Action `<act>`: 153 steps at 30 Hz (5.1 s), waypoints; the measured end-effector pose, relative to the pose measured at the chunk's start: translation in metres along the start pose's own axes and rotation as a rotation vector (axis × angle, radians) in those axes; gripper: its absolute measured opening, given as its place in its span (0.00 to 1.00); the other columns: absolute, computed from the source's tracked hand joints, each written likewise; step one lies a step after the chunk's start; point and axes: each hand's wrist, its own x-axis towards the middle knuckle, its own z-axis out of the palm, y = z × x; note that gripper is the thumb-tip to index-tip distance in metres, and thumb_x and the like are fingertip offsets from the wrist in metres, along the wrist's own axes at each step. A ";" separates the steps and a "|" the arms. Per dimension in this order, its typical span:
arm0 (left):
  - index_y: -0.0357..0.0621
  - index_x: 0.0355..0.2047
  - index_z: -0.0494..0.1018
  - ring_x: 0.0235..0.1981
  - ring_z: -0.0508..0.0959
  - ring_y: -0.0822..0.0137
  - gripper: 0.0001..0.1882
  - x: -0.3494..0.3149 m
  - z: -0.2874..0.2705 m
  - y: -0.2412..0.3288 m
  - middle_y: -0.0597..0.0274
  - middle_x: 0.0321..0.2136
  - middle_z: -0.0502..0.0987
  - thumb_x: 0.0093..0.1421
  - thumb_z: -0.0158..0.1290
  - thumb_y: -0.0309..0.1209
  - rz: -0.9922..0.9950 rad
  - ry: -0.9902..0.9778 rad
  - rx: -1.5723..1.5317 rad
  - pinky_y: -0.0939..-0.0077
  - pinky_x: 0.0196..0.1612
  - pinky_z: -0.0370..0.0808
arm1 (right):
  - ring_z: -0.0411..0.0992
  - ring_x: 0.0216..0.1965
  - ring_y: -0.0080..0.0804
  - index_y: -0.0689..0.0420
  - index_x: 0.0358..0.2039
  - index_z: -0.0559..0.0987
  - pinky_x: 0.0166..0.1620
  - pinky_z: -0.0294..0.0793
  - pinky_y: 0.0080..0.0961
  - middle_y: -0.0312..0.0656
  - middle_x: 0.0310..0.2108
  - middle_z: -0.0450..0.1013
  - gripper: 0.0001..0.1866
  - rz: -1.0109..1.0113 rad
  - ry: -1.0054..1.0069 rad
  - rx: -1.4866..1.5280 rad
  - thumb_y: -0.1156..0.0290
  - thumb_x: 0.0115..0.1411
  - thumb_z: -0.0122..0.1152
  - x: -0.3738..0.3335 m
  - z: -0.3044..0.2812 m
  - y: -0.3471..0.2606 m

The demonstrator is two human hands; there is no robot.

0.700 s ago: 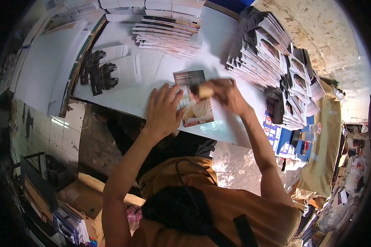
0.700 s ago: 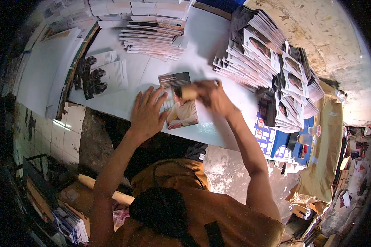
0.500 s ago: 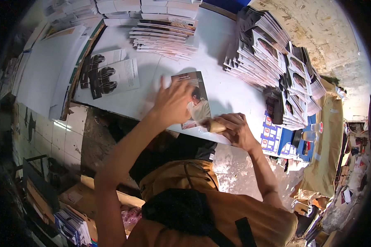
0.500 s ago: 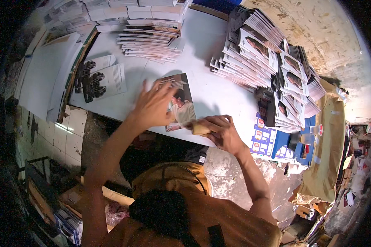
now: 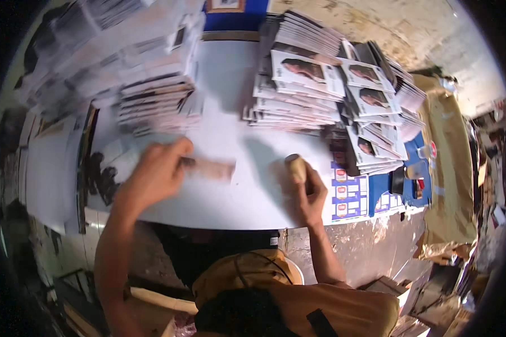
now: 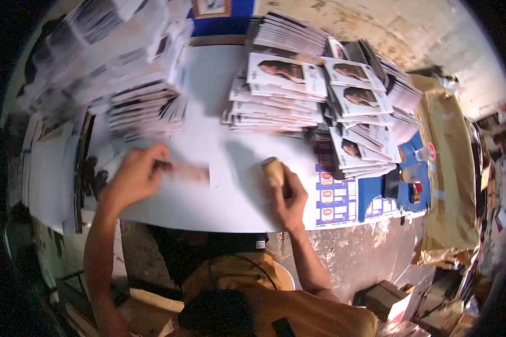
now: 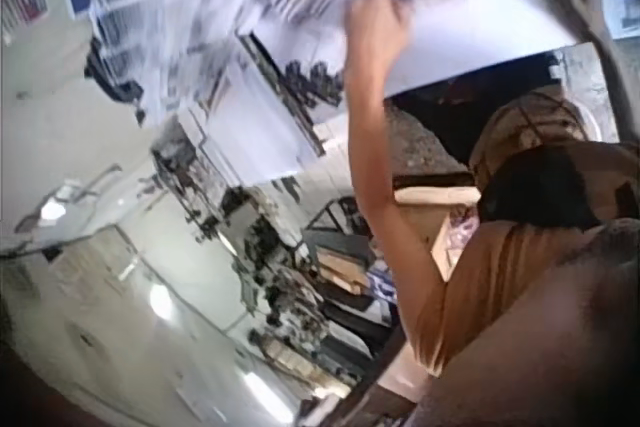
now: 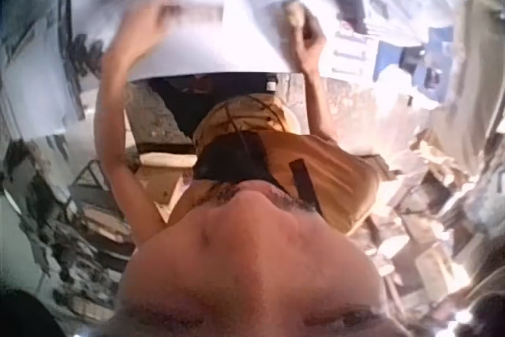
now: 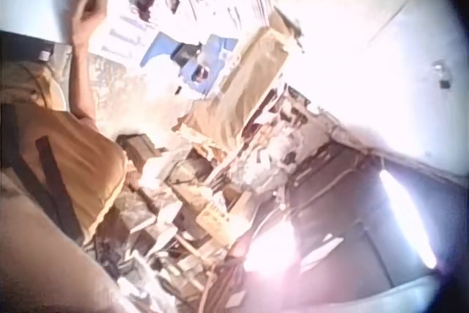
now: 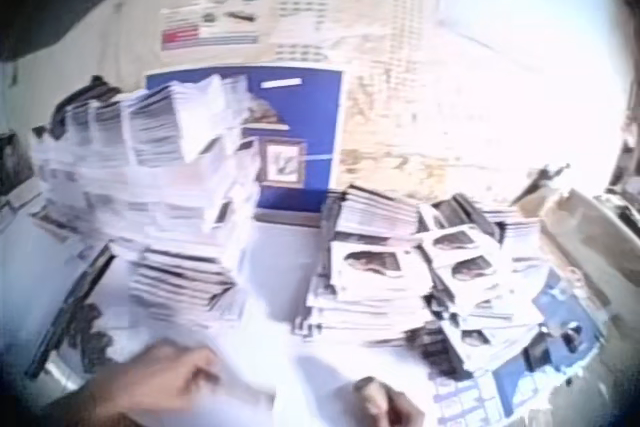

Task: The person folds printed brochures by hand and applies a stamp to the front cover using a handheld stamp.

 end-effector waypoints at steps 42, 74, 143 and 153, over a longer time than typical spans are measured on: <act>0.42 0.68 0.57 0.71 0.53 0.48 0.36 -0.130 0.154 -0.053 0.48 0.69 0.55 0.69 0.44 0.52 -0.186 0.391 0.116 0.31 0.69 0.36 | 0.60 0.65 0.49 0.65 0.64 0.62 0.64 0.64 0.44 0.56 0.65 0.59 0.41 -0.692 0.068 -0.486 0.73 0.53 0.73 -0.014 0.005 -0.052; 0.42 0.67 0.58 0.67 0.60 0.51 0.42 -0.169 0.148 -0.061 0.51 0.66 0.61 0.63 0.42 0.61 0.301 0.905 -2.277 0.42 0.71 0.50 | 0.71 0.53 0.56 0.77 0.61 0.60 0.60 0.69 0.45 0.69 0.56 0.65 0.47 -0.018 -1.166 1.913 0.42 0.60 0.53 -0.144 0.148 -0.247; 0.42 0.62 0.68 0.70 0.57 0.52 0.32 -0.034 0.173 -0.027 0.52 0.68 0.60 0.68 0.45 0.53 0.198 0.497 0.209 0.43 0.71 0.48 | 0.78 0.33 0.23 0.67 0.54 0.75 0.37 0.77 0.18 0.39 0.39 0.79 0.19 0.382 -0.464 0.293 0.66 0.71 0.53 0.039 0.078 -0.028; 0.37 0.64 0.63 0.68 0.58 0.46 0.41 -0.043 0.162 -0.029 0.46 0.65 0.62 0.60 0.53 0.55 0.025 0.573 0.082 0.44 0.69 0.52 | 0.68 0.49 0.42 0.65 0.61 0.70 0.53 0.71 0.35 0.53 0.49 0.67 0.31 -0.333 -0.581 -0.333 0.66 0.61 0.67 -0.004 0.120 -0.054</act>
